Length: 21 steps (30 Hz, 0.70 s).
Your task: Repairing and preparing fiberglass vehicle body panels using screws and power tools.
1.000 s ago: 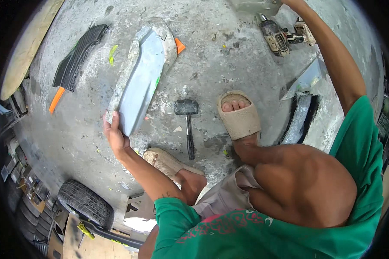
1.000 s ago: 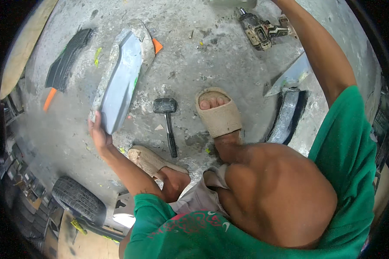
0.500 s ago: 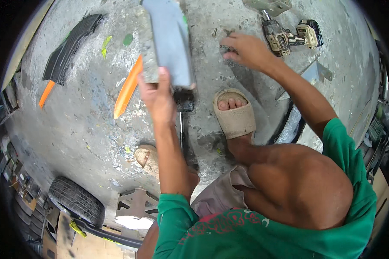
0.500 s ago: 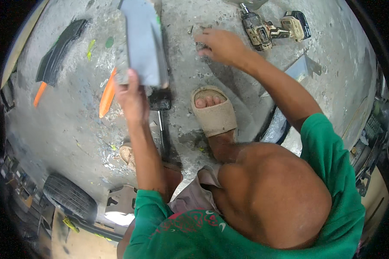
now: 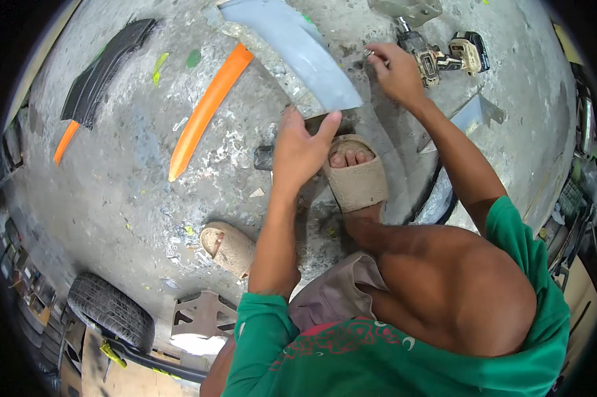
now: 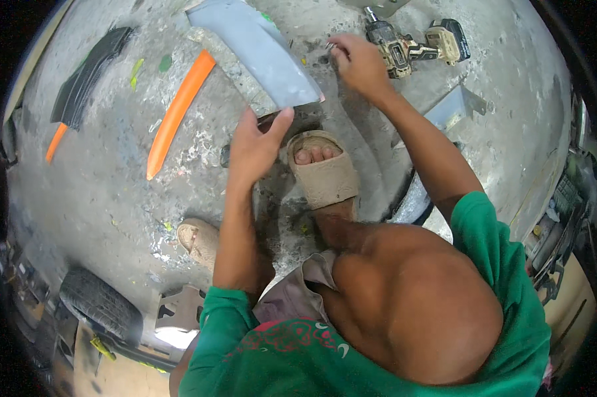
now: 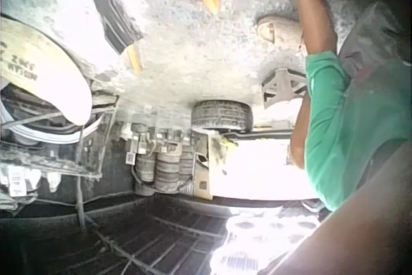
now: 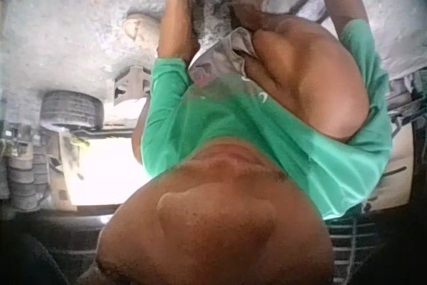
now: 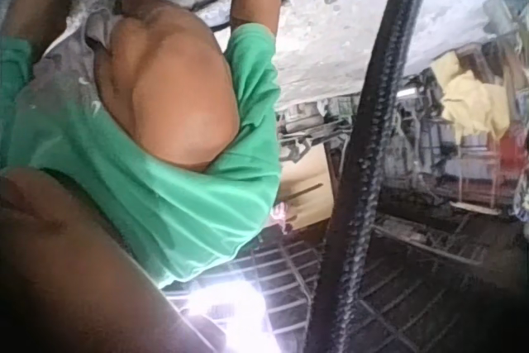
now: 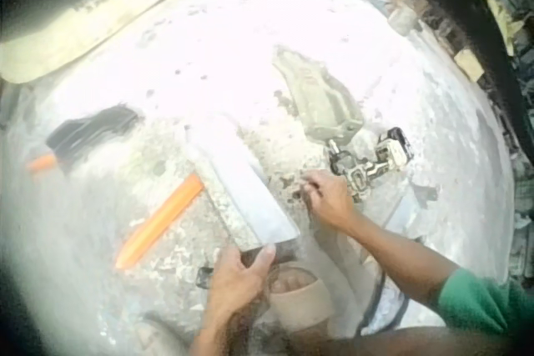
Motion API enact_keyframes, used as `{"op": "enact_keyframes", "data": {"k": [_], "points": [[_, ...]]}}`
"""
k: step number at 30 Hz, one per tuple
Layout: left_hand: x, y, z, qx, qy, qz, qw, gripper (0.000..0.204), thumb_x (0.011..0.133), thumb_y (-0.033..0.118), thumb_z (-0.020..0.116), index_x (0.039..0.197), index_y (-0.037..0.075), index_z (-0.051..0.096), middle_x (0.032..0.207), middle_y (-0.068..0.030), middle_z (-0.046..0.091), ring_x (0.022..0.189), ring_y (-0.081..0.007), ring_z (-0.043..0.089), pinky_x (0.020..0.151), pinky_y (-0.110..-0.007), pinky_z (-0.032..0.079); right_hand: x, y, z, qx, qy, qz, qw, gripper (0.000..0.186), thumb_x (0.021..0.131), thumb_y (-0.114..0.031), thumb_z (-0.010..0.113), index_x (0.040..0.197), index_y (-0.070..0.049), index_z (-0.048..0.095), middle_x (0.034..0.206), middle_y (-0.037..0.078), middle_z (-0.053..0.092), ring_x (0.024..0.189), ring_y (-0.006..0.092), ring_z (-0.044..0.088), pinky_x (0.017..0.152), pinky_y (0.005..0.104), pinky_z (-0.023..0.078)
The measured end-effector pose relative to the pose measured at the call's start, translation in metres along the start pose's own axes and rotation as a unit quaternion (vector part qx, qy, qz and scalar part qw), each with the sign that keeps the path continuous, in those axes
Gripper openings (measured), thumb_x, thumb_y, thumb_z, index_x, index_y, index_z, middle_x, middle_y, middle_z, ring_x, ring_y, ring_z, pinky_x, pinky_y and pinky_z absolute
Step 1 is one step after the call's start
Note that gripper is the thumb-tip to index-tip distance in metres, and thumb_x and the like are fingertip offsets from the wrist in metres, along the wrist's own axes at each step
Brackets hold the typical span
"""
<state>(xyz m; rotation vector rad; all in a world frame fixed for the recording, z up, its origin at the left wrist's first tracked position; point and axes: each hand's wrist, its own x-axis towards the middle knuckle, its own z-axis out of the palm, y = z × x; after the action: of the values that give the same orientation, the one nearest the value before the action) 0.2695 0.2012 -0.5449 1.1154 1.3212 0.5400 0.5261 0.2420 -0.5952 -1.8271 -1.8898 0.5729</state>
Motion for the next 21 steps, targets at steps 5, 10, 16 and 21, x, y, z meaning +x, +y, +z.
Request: {"op": "enact_keyframes", "data": {"k": [5, 10, 16, 21], "points": [[-0.006, 0.007, -0.059, 0.246, -0.002, -0.008, 0.969, 0.048, 0.089, 0.03, 0.075, 0.124, -0.001, 0.062, 0.117, -0.0172, 0.068, 0.105, -0.0238, 0.065, 0.089, -0.037, 0.052, 0.001, -0.052, -0.043, 0.18, -0.05, 0.14, 0.972, 0.025, 0.093, -0.016, 0.066, 0.114, -0.005, 0.07, 0.089, 0.005, 0.072, 0.081, 0.0124, 0.065, 0.077, 0.0292, 0.052], [-0.015, 0.032, -0.058, 0.088, 0.05, 0.179, 0.979, 0.042, 0.083, 0.015, 0.077, 0.121, 0.003, 0.065, 0.103, -0.0165, 0.068, 0.091, -0.0294, 0.068, 0.08, -0.036, 0.054, -0.029, -0.124, -0.06, 0.266, -0.169, 0.146, 0.938, 0.026, 0.095, -0.017, 0.065, 0.116, -0.001, 0.069, 0.09, 0.001, 0.07, 0.081, 0.0086, 0.062, 0.076, 0.0259, 0.051], [-0.014, 0.021, -0.023, 0.095, 0.034, 0.284, 0.954, 0.029, 0.084, 0.006, 0.076, 0.113, 0.004, 0.07, 0.094, -0.0064, 0.072, 0.086, -0.016, 0.068, 0.074, -0.031, 0.054, -0.04, -0.136, -0.045, 0.375, -0.264, 0.255, 0.851, 0.025, 0.1, -0.017, 0.059, 0.114, 0.002, 0.066, 0.088, 0.001, 0.067, 0.074, 0.0058, 0.057, 0.067, 0.0232, 0.05], [-0.02, 0.013, -0.013, -0.032, 0.087, 0.192, 0.977, 0.018, 0.089, 0.005, 0.073, 0.106, 0.0, 0.07, 0.086, -0.0067, 0.071, 0.076, -0.0141, 0.068, 0.07, -0.027, 0.055, -0.034, -0.137, -0.05, 0.366, -0.285, 0.241, 0.852, 0.024, 0.099, -0.018, 0.06, 0.114, 0.001, 0.066, 0.089, 0.0, 0.067, 0.075, 0.0063, 0.058, 0.069, 0.0223, 0.05]]}}
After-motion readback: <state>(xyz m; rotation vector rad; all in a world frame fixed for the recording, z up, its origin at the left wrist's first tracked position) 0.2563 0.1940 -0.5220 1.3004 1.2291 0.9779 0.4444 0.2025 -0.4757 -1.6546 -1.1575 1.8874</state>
